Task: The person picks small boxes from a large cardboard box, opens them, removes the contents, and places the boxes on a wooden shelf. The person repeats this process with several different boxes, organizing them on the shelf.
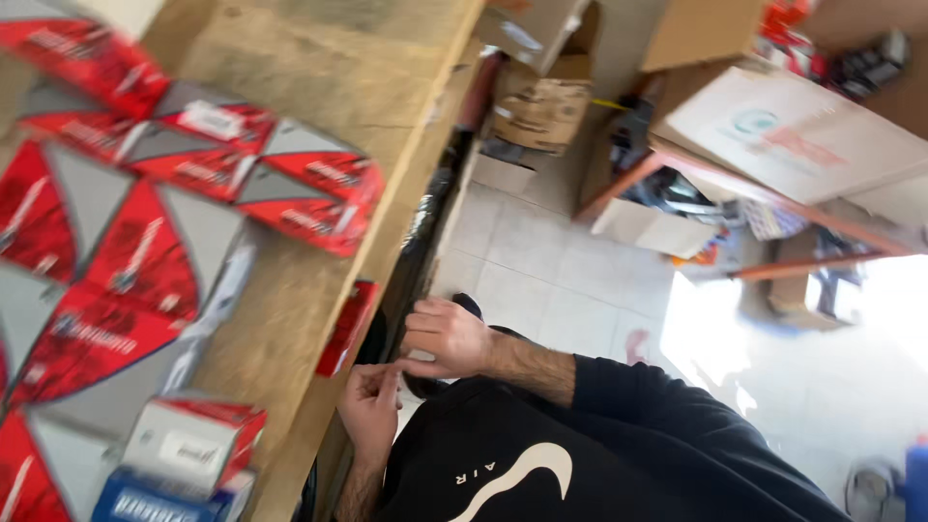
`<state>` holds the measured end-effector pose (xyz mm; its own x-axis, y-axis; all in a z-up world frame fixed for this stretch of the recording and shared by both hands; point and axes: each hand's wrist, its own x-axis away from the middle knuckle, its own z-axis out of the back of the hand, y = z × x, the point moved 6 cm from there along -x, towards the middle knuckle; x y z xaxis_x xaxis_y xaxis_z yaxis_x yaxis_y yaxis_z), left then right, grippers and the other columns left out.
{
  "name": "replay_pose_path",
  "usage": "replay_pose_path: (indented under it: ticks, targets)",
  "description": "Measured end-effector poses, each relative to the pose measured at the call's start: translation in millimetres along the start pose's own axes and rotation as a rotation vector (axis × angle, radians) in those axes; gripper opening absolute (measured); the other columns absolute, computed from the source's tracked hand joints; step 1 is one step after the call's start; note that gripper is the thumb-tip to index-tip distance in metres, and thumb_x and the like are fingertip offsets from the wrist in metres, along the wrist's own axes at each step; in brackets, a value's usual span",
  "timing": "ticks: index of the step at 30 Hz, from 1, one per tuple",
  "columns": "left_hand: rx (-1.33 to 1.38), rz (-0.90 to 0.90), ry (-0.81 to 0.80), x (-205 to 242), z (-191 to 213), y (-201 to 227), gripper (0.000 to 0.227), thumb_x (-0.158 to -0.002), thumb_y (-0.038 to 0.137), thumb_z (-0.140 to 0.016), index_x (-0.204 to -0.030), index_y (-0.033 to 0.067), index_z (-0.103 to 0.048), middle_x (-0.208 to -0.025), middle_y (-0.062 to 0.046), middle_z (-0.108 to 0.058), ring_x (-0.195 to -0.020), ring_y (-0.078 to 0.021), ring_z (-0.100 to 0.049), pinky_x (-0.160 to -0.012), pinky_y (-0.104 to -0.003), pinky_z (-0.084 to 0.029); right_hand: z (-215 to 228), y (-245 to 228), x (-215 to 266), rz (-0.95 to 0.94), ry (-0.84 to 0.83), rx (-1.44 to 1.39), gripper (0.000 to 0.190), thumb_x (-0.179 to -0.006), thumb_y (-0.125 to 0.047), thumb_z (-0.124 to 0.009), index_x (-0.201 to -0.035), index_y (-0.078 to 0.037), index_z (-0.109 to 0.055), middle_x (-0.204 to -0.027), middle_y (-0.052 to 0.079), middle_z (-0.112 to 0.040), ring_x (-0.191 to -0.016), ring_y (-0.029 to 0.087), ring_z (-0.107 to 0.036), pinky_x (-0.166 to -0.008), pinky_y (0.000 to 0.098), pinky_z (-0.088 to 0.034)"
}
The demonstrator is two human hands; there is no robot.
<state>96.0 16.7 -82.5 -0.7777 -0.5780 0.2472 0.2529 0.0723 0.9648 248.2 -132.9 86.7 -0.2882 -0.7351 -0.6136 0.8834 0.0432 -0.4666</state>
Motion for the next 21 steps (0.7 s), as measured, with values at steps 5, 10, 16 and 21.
replay_pose_path:
  ticks: [5,10,16,21]
  targets:
    - [-0.219,-0.158,-0.360,-6,-80,-1,0.050,-0.116,0.029,-0.081,-0.078,0.0136,-0.053,-0.070,0.005,-0.045,-0.069,-0.0098,-0.041,-0.066,-0.034,-0.039,14,80,253,-0.943,-0.551,0.242,0.059,-0.122,-0.070,-0.061,-0.101,-0.017,-0.076,-0.097,0.005,-0.080,-0.078,0.033,-0.081,-0.072,0.0552,-0.065]
    - [-0.326,-0.113,-0.570,-10,-166,2,0.062,-0.118,0.039,-0.080,-0.075,0.0154,-0.041,-0.071,0.005,-0.035,-0.070,-0.0106,-0.034,-0.066,-0.034,-0.034,62,64,436,-1.484,-0.622,0.106,0.076,-0.122,-0.081,-0.045,-0.117,-0.015,-0.083,-0.111,0.021,-0.086,-0.110,0.050,-0.082,-0.095,0.0678,-0.063]
    - [-0.665,-0.096,-0.740,20,-325,-13,0.074,-0.106,0.059,-0.090,-0.073,0.0178,-0.039,-0.066,0.006,-0.038,-0.066,-0.0109,-0.039,-0.065,-0.037,-0.037,95,86,609,-1.808,-0.470,-0.201,0.096,-0.118,-0.090,-0.042,-0.117,-0.006,-0.088,-0.129,0.025,-0.089,-0.133,0.041,-0.083,-0.118,0.0529,-0.061]
    - [-0.903,-0.284,-1.006,72,-471,-58,0.079,-0.120,0.068,-0.073,-0.076,0.0183,-0.029,-0.066,0.004,-0.030,-0.066,-0.0166,-0.035,-0.067,-0.046,-0.031,147,89,706,-1.892,-0.491,-0.276,0.093,-0.122,-0.085,-0.032,-0.148,-0.010,-0.079,-0.141,0.025,-0.083,-0.142,0.042,-0.077,-0.119,0.0504,-0.057]
